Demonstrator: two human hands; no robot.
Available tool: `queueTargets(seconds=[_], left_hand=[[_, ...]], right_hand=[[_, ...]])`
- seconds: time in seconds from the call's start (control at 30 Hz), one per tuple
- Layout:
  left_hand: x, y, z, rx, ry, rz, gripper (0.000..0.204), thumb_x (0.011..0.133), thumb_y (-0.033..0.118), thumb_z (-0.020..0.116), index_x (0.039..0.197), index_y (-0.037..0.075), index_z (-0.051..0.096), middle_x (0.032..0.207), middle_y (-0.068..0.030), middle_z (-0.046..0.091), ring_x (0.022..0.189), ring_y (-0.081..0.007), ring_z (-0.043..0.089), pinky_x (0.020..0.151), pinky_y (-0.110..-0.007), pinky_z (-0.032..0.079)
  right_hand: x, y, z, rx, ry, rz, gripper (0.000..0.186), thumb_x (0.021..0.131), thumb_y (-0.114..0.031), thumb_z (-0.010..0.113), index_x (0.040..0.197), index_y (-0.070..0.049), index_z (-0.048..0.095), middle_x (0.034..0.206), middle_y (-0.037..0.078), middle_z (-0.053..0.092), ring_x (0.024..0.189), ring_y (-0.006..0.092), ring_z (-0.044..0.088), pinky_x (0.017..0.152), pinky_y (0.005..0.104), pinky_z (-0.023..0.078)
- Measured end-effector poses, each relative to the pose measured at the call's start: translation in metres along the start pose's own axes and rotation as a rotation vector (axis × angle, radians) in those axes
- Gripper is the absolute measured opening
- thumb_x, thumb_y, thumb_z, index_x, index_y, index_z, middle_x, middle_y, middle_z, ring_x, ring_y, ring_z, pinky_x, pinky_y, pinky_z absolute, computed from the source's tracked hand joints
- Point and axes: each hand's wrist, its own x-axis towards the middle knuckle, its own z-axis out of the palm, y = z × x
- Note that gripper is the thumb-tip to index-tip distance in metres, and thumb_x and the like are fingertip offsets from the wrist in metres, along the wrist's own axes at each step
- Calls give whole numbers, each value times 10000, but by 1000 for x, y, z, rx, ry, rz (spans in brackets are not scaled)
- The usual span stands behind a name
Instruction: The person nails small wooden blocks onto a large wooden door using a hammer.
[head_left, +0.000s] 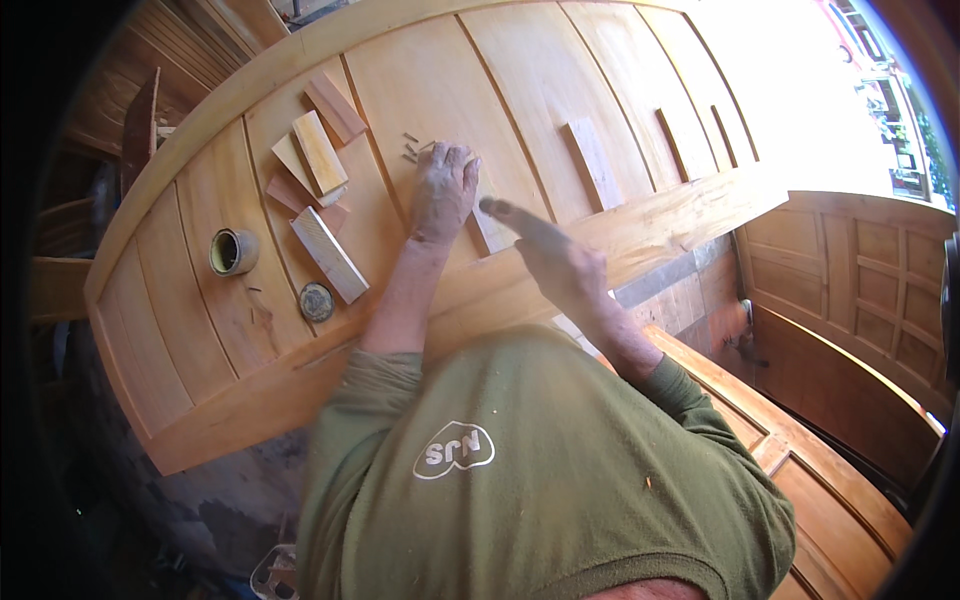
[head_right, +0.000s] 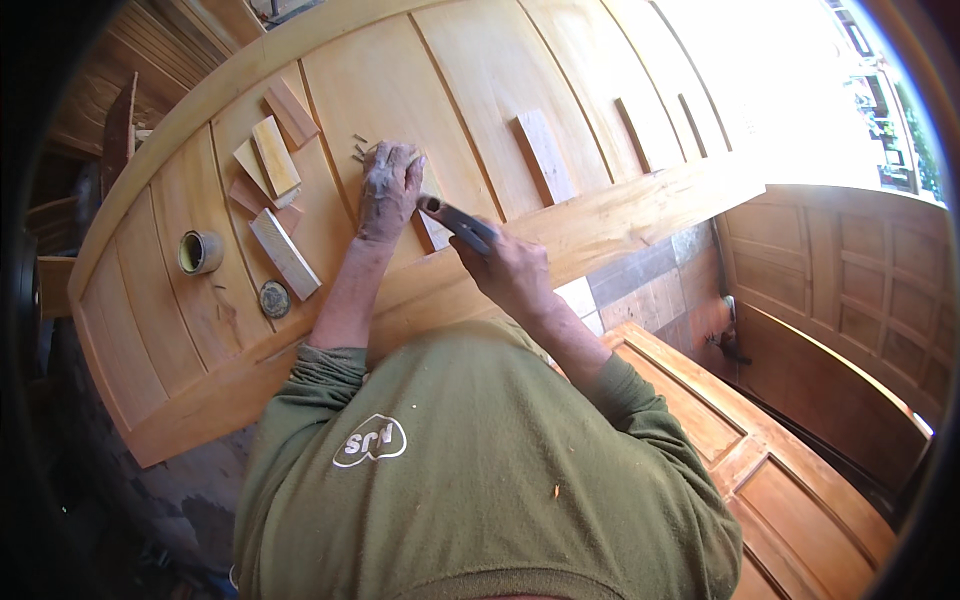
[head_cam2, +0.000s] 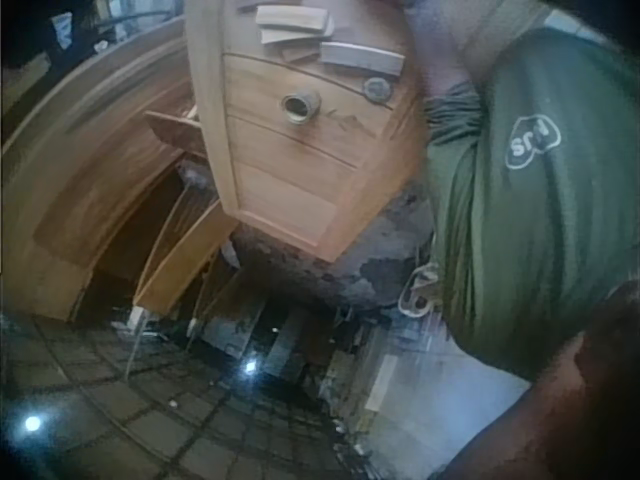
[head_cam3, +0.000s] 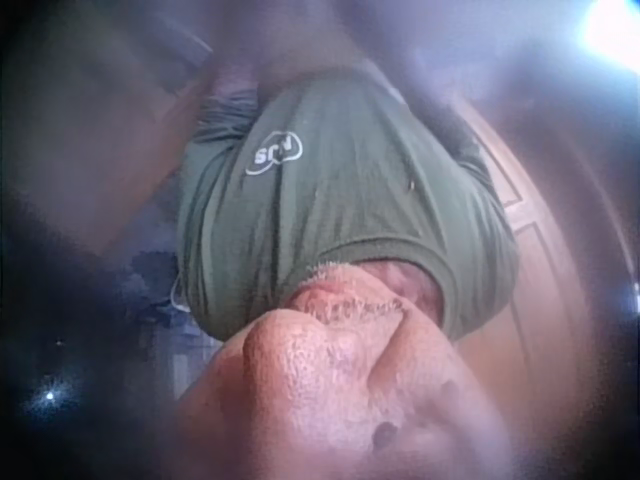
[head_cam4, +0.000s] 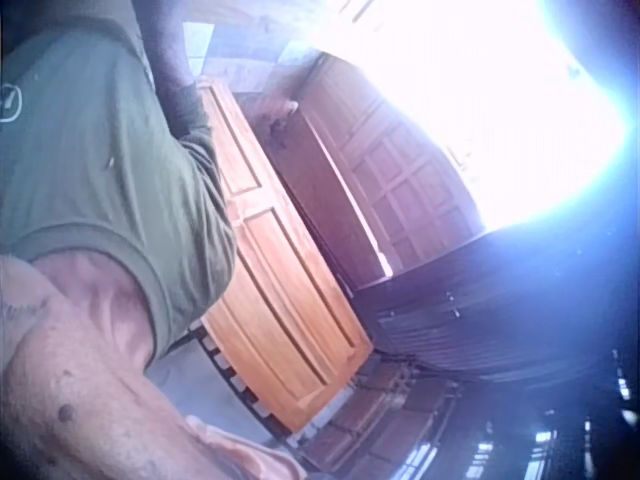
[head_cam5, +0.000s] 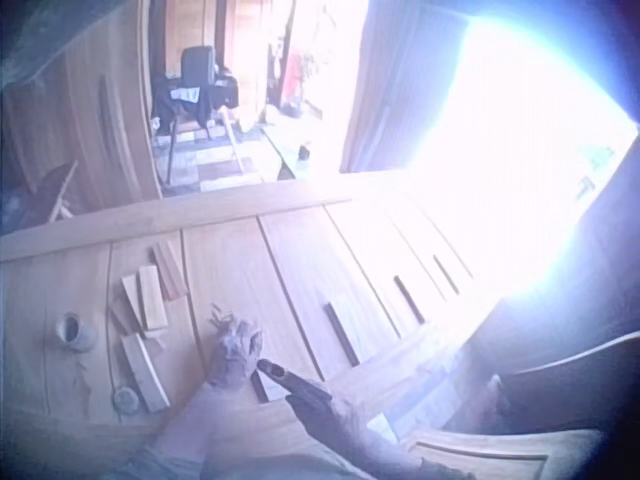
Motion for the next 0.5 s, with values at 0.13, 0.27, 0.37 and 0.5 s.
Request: queueTargets(seconds=[0.13, 0.27, 0.37, 0.5], left_hand=[[-1, 1, 0, -20, 17, -13, 181, 1001, 160, 700, 1150, 59, 676, 1082, -159, 668, 1047, -370, 652, 944, -482, 529], [-1, 0, 1, 6, 44, -38, 199, 993, 176, 718, 1147, 53, 696, 1101, -158, 673, 1062, -372, 659, 938, -483, 549], [-3, 2, 4, -3, 99, -46, 274, 982, 200, 736, 1221, 69, 707, 1122, -167, 668, 1076, -373, 663, 909, -473, 591], [-8, 6, -8, 56, 165, -11, 309, 1006, 235, 697, 1262, 60, 680, 1182, -166, 668, 1118, -362, 642, 995, -468, 560]], right_hand=[[1, 6, 1, -159, -233, 159, 394, 982, -330, 783, 1294, -126, 654, 842, 161, 750, 733, 370, 757, 625, 485, 585], [8, 12, -7, 267, 149, 305, 229, 1051, -263, 721, 1209, -103, 683, 795, 138, 696, 682, 228, 696, 643, 396, 548], [10, 44, -26, 927, 150, 618, 190, 1060, -270, 720, 1122, -92, 690, 710, -34, 574, 554, 52, 499, 488, 265, 410], [7, 90, -40, 942, 209, 705, 167, 1033, -251, 752, 1032, -110, 663, 687, -69, 533, 490, 32, 448, 423, 225, 354]])
